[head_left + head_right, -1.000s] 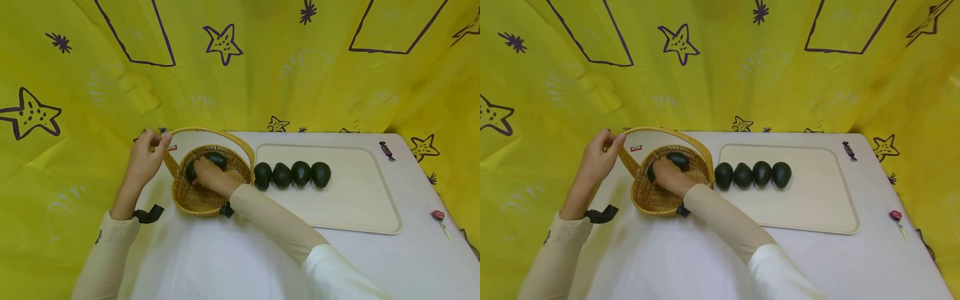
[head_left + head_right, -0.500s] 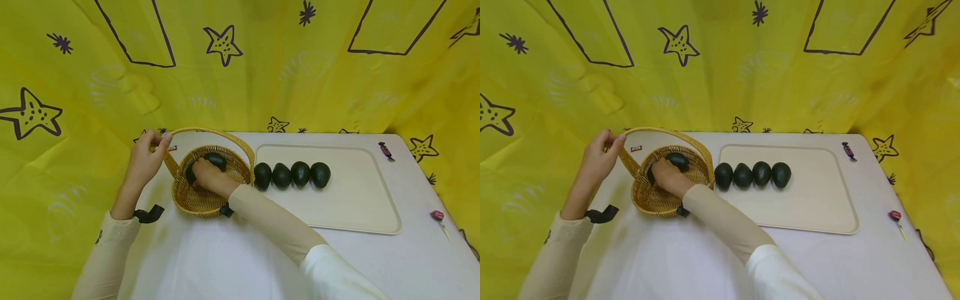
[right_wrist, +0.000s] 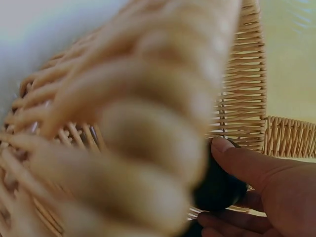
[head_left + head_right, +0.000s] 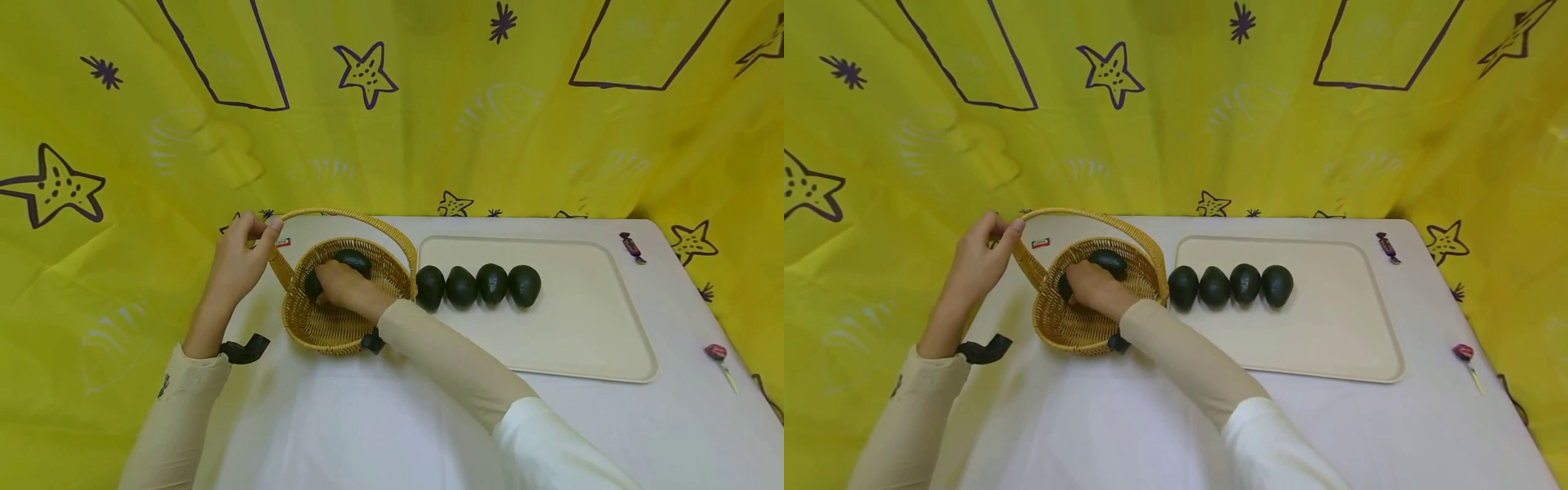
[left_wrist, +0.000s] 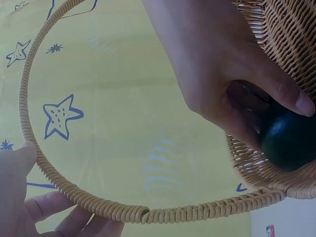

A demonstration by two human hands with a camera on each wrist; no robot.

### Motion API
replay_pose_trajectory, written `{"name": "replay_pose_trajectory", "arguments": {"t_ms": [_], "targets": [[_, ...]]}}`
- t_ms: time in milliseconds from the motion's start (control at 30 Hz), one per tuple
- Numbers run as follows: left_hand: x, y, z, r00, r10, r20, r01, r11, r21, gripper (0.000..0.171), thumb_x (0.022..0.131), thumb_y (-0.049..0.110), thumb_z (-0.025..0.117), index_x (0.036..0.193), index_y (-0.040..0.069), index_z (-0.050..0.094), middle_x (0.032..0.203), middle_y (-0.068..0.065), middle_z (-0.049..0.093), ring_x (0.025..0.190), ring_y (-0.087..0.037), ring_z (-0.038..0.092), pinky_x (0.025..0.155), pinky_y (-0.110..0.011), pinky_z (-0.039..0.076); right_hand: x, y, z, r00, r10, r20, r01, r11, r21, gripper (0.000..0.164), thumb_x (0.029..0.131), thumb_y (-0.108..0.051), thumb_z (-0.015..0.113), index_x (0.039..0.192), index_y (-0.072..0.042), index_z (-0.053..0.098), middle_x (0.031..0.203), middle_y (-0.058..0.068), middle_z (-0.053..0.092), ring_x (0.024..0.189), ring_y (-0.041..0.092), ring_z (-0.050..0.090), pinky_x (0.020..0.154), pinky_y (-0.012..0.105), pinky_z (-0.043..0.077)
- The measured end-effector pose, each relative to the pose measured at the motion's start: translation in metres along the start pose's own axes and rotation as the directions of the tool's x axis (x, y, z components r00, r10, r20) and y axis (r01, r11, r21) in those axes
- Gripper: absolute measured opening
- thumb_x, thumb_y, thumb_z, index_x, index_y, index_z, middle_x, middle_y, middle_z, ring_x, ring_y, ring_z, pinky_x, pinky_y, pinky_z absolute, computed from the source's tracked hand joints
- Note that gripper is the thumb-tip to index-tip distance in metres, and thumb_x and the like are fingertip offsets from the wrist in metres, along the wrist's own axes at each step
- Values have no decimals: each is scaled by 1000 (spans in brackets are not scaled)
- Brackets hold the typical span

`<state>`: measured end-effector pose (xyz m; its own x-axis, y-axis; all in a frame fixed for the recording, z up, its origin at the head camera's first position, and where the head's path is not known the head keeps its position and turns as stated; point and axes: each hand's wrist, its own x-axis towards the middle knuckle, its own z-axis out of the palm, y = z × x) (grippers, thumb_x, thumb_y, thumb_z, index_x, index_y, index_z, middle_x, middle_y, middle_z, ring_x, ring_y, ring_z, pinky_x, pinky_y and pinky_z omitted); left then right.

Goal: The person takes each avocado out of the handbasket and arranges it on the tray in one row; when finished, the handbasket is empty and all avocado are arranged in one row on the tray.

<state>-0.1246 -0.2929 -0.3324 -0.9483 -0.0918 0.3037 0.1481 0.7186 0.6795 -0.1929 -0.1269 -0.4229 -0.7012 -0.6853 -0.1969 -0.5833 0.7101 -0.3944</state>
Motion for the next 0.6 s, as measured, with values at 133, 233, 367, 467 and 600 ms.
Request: {"name": "replay_pose_trajectory", "arguments": {"t_ms": [133, 233, 367, 467, 600], "targets": [[1, -1, 1, 1000, 5, -5, -5, 1000, 0, 42, 111, 44, 53, 100, 4, 56, 111, -17, 64, 109, -33, 59, 89, -46, 43, -2, 2, -1, 1000, -10, 3, 10, 999, 52, 50, 95, -28, 81, 135, -4, 63, 134, 14, 69, 124, 27, 67, 99, 36, 57], [1, -1, 1, 1000, 6, -6, -6, 1000, 1, 41, 111, 44, 53, 100, 4, 56, 111, -17, 64, 109, -32, 58, 89, -46, 43, -4, 2, -5, 1000, -11, 16, 10, 996, 91, 53, 96, -27, 80, 139, -2, 62, 138, 15, 67, 129, 28, 64, 104, 38, 54], [0, 0, 1, 1000, -4, -8, 4, 1000, -1, 46, 110, 48, 52, 99, 4, 54, 111, -17, 63, 110, -32, 58, 91, -47, 44, -6, 3, -9, 999, 2, 41, -6, 993, 114, 67, 98, -30, 78, 152, -1, 52, 151, 16, 58, 140, 30, 56, 113, 39, 48], [-1, 1, 1, 1000, -7, -6, 7, 1000, 0, 48, 110, 50, 52, 99, 3, 53, 111, -17, 63, 110, -33, 58, 92, -48, 44, -8, 4, -10, 999, -1, 40, -4, 992, 124, 74, 99, -32, 77, 158, 0, 44, 157, 17, 53, 145, 31, 52, 117, 39, 44], [-1, 1, 1, 1000, -2, -3, 2, 1000, 6, 45, 110, 47, 52, 100, 3, 54, 111, -17, 62, 109, -33, 58, 89, -47, 43, -18, 4, -12, 1000, -13, 6, 12, 990, 142, 75, 100, -32, 76, 159, 2, 42, 157, 18, 53, 145, 31, 51, 118, 39, 43]]}}
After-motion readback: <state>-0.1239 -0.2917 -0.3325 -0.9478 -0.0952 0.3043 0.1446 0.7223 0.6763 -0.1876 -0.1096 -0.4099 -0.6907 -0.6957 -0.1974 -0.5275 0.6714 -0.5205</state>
